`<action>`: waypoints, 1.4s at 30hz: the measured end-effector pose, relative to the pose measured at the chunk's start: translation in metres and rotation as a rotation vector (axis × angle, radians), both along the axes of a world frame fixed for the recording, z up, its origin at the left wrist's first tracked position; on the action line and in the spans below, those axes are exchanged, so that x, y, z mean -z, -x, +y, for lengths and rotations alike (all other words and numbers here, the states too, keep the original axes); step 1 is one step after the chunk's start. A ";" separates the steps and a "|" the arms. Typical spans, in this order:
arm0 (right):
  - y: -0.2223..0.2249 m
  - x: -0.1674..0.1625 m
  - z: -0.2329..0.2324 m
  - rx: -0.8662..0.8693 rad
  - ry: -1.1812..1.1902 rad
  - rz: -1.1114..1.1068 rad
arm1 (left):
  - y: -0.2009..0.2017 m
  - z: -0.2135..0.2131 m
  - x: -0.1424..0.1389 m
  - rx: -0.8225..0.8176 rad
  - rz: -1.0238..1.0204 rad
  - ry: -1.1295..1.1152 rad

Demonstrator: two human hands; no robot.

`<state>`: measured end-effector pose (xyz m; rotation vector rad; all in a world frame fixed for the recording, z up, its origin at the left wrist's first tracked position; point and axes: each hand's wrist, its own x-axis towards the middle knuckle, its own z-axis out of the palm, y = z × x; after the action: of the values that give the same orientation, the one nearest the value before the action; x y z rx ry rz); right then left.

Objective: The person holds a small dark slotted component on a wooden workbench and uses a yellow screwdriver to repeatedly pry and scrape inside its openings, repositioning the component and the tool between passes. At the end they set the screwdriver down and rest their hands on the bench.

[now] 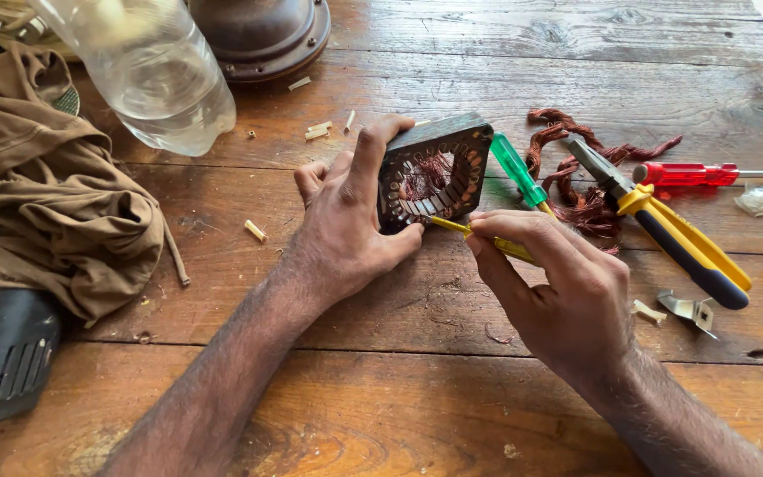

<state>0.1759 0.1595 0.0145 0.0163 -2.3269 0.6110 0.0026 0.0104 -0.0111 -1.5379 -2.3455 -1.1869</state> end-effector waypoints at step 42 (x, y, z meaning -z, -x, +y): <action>-0.002 0.001 -0.001 -0.019 -0.025 0.020 | -0.020 -0.004 -0.005 -0.044 0.160 -0.028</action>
<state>0.1775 0.1582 0.0130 0.0558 -2.3175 0.5879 0.0225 0.0067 -0.0061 -1.5035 -2.2389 -1.0408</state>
